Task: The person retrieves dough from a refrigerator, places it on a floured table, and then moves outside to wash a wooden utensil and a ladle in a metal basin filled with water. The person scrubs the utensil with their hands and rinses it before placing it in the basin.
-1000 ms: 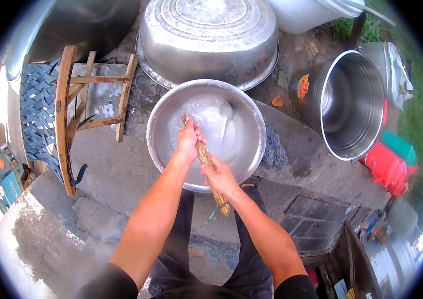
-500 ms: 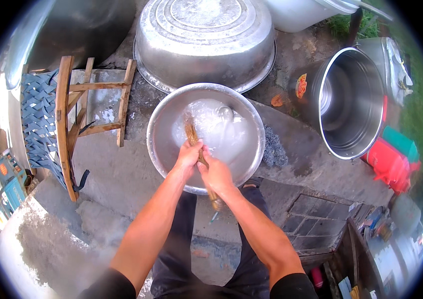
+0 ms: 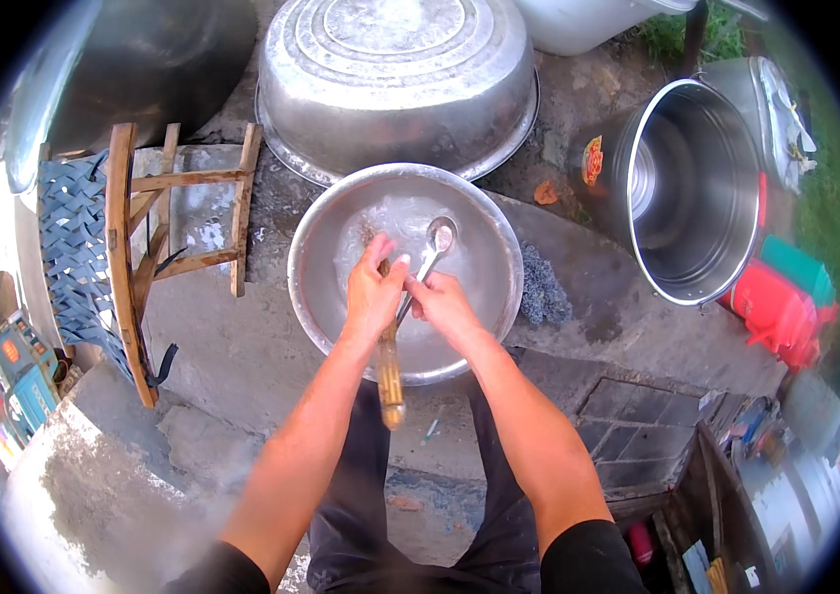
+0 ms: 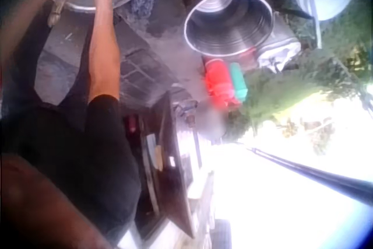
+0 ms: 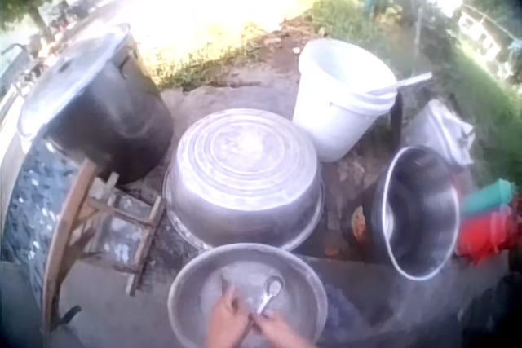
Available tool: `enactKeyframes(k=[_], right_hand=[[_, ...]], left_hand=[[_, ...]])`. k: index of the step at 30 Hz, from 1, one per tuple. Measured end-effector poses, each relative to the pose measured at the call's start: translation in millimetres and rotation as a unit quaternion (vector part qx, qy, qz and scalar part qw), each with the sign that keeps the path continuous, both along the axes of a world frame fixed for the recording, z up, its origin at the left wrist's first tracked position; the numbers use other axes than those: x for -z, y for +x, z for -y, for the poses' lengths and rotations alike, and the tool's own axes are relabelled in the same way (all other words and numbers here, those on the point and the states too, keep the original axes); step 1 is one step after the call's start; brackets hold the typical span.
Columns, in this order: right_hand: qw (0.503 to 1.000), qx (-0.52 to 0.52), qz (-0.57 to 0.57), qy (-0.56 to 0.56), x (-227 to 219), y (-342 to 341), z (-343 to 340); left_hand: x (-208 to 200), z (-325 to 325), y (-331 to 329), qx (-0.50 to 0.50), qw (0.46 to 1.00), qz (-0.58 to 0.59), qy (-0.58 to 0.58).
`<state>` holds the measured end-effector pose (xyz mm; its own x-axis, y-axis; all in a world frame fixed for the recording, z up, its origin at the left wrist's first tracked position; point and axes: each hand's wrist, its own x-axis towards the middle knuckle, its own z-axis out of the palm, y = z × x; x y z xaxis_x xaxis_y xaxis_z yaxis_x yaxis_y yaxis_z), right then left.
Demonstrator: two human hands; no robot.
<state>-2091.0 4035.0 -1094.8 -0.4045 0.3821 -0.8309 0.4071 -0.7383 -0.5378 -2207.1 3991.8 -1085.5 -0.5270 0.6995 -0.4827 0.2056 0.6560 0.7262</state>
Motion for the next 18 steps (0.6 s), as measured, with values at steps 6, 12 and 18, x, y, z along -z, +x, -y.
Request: enactKeyframes(k=[6,12,18], right_hand=[[0.996,0.027,-0.073,-0.046,-11,24,-6],[0.985,0.106,0.049,-0.129,-34,7,4],[0.973,0.117,0.081,-0.181,-29,28,13]], left_hand=[[5,-38,17,-0.041,0.939,0.341,-0.004],[21,-42,26,-0.207,0.931,0.298,-0.037],[24,-44,46,-0.245,0.893,0.371,-0.063]])
